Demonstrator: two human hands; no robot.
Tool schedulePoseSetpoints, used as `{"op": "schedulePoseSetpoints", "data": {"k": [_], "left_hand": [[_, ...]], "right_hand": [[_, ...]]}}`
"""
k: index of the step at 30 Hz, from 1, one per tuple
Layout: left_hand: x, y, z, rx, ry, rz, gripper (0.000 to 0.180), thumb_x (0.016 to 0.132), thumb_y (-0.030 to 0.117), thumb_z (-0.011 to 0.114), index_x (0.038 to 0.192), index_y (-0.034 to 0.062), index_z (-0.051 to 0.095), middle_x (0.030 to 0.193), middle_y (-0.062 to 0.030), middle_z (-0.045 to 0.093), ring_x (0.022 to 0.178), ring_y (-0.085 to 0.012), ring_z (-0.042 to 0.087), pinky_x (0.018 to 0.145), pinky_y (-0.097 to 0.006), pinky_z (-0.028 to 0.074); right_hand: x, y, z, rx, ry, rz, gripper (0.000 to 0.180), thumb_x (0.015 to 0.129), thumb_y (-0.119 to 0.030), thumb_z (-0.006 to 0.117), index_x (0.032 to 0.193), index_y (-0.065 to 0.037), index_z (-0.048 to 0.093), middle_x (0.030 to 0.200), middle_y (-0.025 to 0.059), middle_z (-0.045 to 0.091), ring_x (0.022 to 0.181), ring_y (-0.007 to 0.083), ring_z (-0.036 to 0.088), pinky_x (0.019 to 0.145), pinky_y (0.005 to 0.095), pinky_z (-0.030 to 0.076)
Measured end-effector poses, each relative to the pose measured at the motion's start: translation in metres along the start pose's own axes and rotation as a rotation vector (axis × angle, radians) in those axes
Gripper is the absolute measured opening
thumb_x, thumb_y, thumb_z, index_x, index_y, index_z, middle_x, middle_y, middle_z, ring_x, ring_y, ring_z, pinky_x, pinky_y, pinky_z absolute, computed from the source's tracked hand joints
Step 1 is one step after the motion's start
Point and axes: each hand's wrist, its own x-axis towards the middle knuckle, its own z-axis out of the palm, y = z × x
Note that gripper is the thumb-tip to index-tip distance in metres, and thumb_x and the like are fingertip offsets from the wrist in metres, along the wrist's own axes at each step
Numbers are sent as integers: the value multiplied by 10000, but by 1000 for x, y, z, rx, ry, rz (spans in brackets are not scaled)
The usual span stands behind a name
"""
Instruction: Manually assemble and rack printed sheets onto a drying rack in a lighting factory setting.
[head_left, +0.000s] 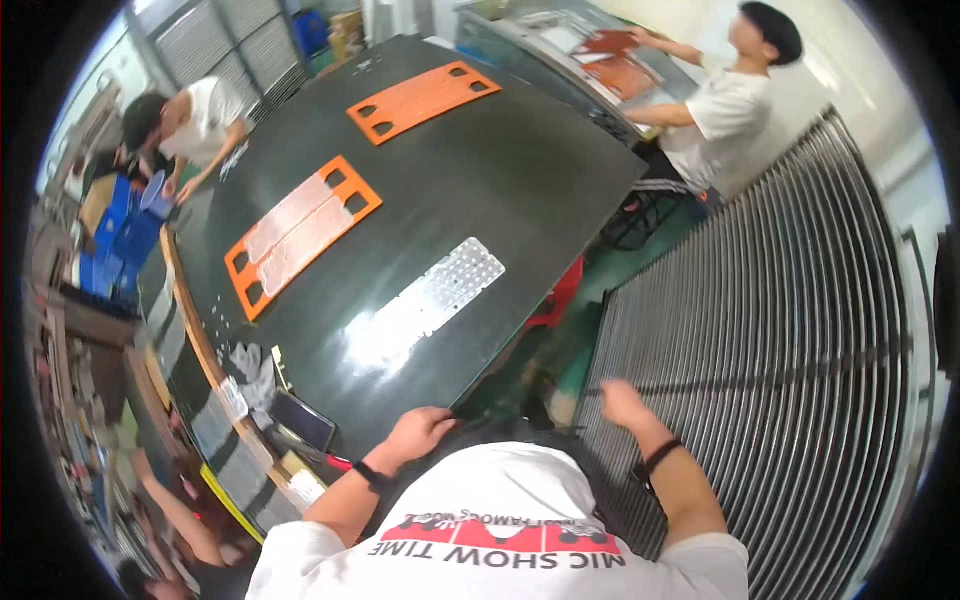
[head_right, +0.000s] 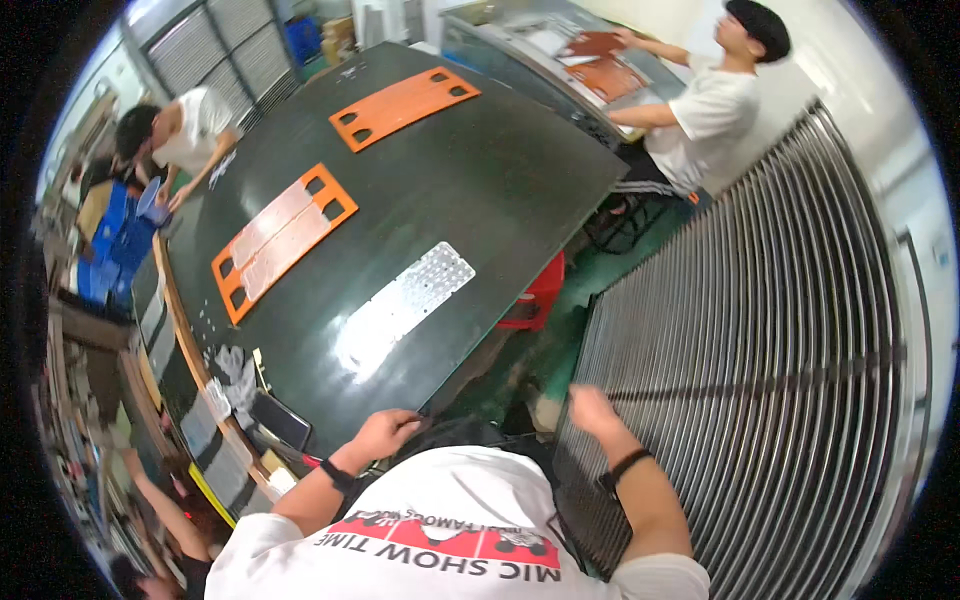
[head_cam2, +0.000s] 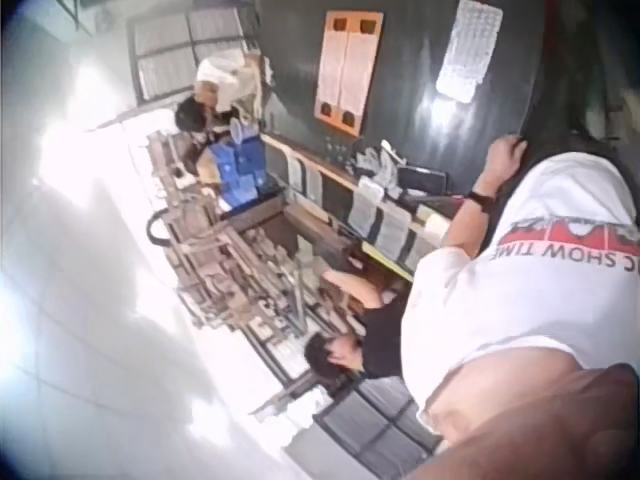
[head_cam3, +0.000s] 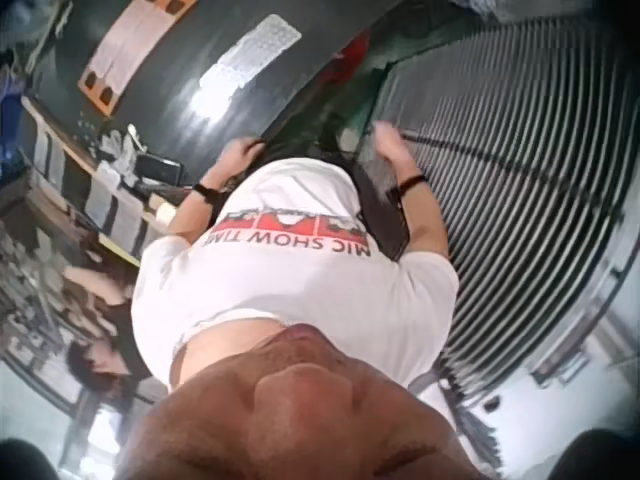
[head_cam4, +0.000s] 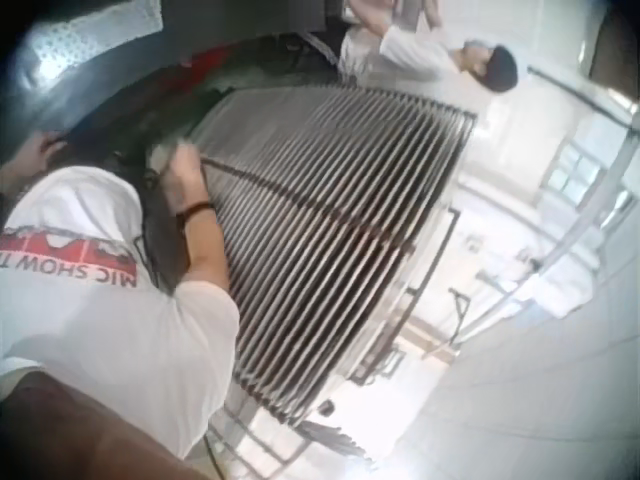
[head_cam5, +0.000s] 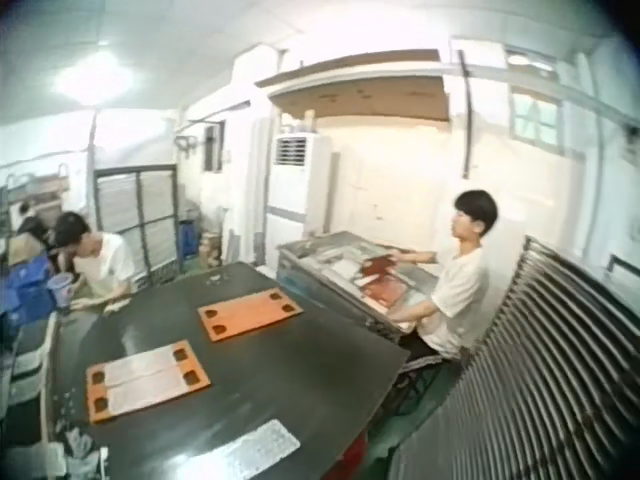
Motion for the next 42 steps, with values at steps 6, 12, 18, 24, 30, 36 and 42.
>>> {"op": "schedulePoseSetpoints", "data": {"k": [6, 12, 18, 24, 30, 36, 42], "left_hand": [[-39, 9, 20, -69, 339, -390, 230, 817, 182, 568, 941, -2, 627, 871, -196, 623, 806, -349, 598, 712, -388, 473], [-24, 49, 79, -189, 615, -747, 240, 830, 174, 579, 967, -18, 623, 903, -192, 637, 810, -320, 622, 719, -357, 487], [-12, 82, 127, -222, 689, -966, 246, 846, 167, 541, 994, -12, 623, 967, -210, 623, 917, -348, 599, 793, -370, 476], [4, 93, 126, -186, 716, -985, 262, 843, 183, 548, 998, -16, 617, 961, -213, 622, 905, -350, 600, 788, -374, 475], [14, 87, 94, -196, 558, -1005, 287, 837, 217, 559, 997, -15, 614, 971, -198, 625, 905, -344, 601, 788, -373, 475], [30, 70, 77, -165, 491, -892, 277, 827, 218, 576, 996, 2, 621, 943, -190, 634, 879, -338, 609, 767, -382, 479], [43, 80, 68, -119, 403, -887, 268, 823, 200, 582, 989, -8, 619, 926, -193, 636, 865, -340, 613, 757, -384, 480]], "right_hand": [[194, -52, -49, 105, 368, -610, 357, 782, 12, 461, 1135, -29, 496, 1021, 174, 532, 950, 360, 515, 826, 423, 434], [287, -93, -63, -28, 109, -808, 452, 758, 31, 453, 1198, -67, 480, 1071, 140, 489, 994, 316, 488, 820, 403, 441], [306, -109, -68, -145, -30, -958, 510, 749, 10, 479, 1248, -95, 455, 986, 125, 460, 940, 292, 486, 781, 391, 451], [304, -80, -78, -303, 56, -1032, 489, 723, -42, 518, 1209, -50, 471, 962, 106, 472, 907, 270, 485, 705, 374, 434], [275, -3, -106, -334, 36, -821, 534, 684, -5, 546, 1211, -45, 468, 973, 114, 472, 929, 291, 474, 760, 395, 413], [268, 60, -67, 290, 261, -310, 230, 766, -39, 510, 990, 17, 510, 985, 194, 523, 883, 362, 529, 774, 404, 445], [260, 28, -87, 1375, -413, 448, 304, 912, -249, 438, 1048, 22, 423, 872, 186, 605, 715, 263, 633, 641, 361, 551]]}}
